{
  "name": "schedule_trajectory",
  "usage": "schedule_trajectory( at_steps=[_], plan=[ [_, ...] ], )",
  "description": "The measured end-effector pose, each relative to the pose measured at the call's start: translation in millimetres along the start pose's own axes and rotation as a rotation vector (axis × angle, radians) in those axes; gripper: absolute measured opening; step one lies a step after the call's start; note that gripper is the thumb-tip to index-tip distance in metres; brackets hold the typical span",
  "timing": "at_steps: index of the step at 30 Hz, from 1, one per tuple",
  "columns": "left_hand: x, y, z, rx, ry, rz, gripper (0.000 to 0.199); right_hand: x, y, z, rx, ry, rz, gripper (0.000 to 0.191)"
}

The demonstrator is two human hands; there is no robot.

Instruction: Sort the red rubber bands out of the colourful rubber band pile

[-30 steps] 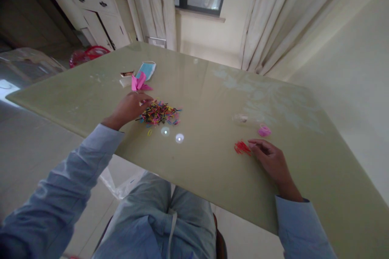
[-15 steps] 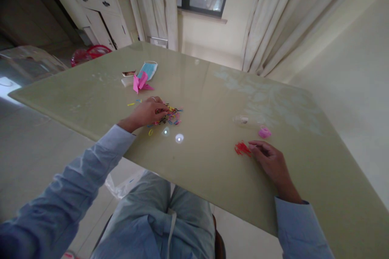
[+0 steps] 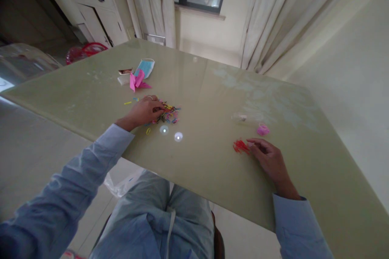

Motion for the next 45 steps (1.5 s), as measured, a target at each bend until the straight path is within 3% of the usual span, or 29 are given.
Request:
schedule_trajectory(
  at_steps=[19, 32, 45],
  plan=[
    [-0.8, -4, -11, -0.071, -0.029, -0.093, 0.030, 1, 0, 2, 0.024, -0.014, 0.007, 0.038],
    [-1.5, -4, -8, -0.015, 0.025, -0.081, 0.030, 0, -1, 5, 0.013, -0.009, 0.014, 0.037],
    [1.3, -4, -14, -0.092, -0.070, -0.062, 0.026, 0, -2, 6, -0.001, -0.009, 0.018, 0.038]
  ],
)
Point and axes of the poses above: each hand's wrist, its own y-axis towards the middle knuckle, its own x-axis out of the back of the hand, z = x × y, the point moved 5 cm from there along y, towards the middle knuckle, and after that the axes turned 9 degrees about x, right-handed, at the moved point
